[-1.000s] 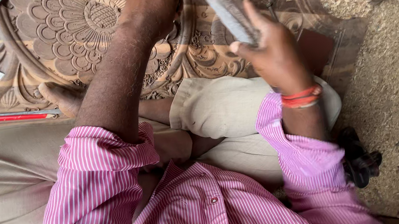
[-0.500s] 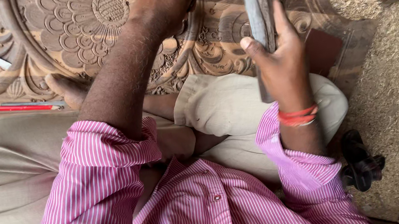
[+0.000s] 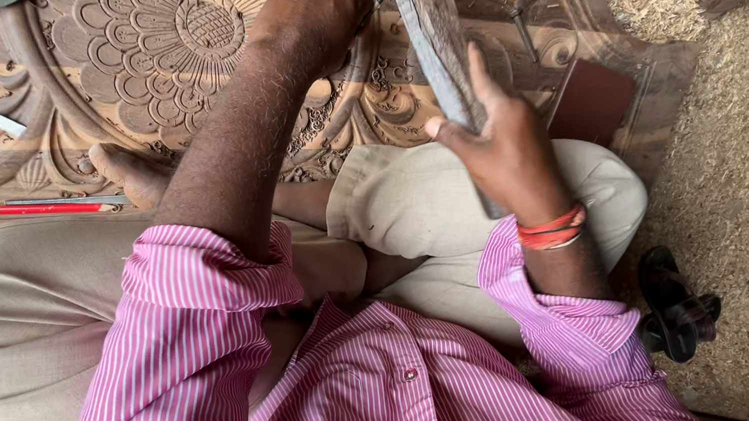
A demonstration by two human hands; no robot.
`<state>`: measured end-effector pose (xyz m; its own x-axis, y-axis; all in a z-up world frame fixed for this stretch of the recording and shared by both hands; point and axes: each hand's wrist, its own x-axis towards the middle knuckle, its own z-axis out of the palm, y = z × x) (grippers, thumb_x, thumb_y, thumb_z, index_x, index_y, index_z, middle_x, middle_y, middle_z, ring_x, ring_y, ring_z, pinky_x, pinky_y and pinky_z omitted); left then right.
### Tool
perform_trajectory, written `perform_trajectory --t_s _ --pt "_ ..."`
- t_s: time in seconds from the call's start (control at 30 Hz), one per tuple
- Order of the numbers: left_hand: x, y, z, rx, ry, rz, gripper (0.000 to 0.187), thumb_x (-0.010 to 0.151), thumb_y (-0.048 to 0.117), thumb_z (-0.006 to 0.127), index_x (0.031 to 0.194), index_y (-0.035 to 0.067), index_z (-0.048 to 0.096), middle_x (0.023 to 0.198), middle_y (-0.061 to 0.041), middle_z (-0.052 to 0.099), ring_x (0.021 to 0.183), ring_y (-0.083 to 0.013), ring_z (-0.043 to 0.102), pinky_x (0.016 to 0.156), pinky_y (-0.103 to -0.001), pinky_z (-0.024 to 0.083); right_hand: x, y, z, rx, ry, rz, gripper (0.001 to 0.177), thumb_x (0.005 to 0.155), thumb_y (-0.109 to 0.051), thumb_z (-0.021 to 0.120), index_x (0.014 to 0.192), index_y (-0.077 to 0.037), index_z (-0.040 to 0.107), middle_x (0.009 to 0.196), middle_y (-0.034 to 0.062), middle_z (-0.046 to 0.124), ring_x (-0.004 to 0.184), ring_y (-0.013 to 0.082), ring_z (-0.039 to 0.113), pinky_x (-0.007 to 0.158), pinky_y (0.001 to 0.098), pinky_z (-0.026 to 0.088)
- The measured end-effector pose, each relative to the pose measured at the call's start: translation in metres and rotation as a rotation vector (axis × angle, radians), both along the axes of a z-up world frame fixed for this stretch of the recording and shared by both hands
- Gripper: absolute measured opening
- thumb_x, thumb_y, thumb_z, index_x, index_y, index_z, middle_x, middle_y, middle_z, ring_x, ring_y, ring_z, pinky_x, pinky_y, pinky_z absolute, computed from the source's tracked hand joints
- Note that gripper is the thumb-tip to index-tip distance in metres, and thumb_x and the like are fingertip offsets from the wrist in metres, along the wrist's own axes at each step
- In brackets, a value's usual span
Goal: The person is carving a detailed floral pattern into a wooden panel using a chisel and a wooden mallet. They are sitting cross-legged on the ground, striking the chisel repeatedly to shape the wood.
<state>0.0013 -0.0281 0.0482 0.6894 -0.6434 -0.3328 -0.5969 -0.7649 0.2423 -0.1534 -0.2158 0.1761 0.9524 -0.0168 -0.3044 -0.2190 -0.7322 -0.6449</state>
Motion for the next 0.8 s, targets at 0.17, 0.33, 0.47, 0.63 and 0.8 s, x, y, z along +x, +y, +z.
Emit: perform_trajectory --t_s 0.17,0.33,0.47,0.63,0.8 --pt "-0.015 -0.018 -0.033 -0.383 0.156 0.388 0.023 0.109 0.023 0.055 0.124 0.008 0.06 0.092 -0.013 0.07 0.072 -0.0192 0.068 0.06 -0.035 0.06 0.0 -0.002 -0.012 0.078 -0.083 0.088 0.092 0.092 -0.015 0.081 0.159 0.01 0.023 0.114 0.0165 0.075 0.092 0.0117 0.068 0.086 0.0272 0.055" --pt "-0.054 -0.069 -0.056 -1.092 0.082 0.983 0.02 0.108 0.022 0.05 0.113 0.009 0.065 0.087 -0.009 0.072 0.072 -0.0184 0.064 0.064 -0.038 0.056 0.002 0.015 0.007 0.394 0.089 -0.076 0.097 0.093 -0.012 0.074 0.167 0.004 0.014 0.11 0.0061 0.066 0.081 0.0068 0.058 0.069 0.0225 0.053" --pt "-0.057 -0.085 -0.06 -0.969 -0.105 1.095 0.015 0.104 0.019 0.054 0.108 0.009 0.065 0.091 -0.009 0.069 0.082 -0.0234 0.059 0.075 -0.043 0.049 0.005 0.016 0.014 0.5 0.089 -0.189 0.095 0.092 -0.01 0.073 0.168 0.002 0.017 0.107 0.007 0.064 0.078 0.0075 0.063 0.067 0.0214 0.055" --pt "-0.053 -0.085 -0.063 -0.958 -0.086 1.087 0.014 0.102 0.018 0.053 0.106 0.009 0.062 0.089 -0.008 0.065 0.087 -0.0223 0.06 0.088 -0.043 0.045 0.009 0.006 -0.006 0.446 -0.012 -0.185 0.094 0.094 -0.011 0.069 0.167 -0.003 0.01 0.108 0.0052 0.062 0.069 0.008 0.059 0.056 0.0225 0.054" --pt "-0.056 -0.087 -0.062 -0.936 -0.086 1.081 0.014 0.103 0.02 0.054 0.102 0.009 0.062 0.091 -0.01 0.066 0.089 -0.0257 0.06 0.084 -0.046 0.044 0.013 0.009 -0.002 0.417 0.131 -0.165 0.093 0.098 -0.012 0.071 0.171 -0.003 0.013 0.119 0.0071 0.064 0.076 0.0076 0.06 0.062 0.023 0.055"
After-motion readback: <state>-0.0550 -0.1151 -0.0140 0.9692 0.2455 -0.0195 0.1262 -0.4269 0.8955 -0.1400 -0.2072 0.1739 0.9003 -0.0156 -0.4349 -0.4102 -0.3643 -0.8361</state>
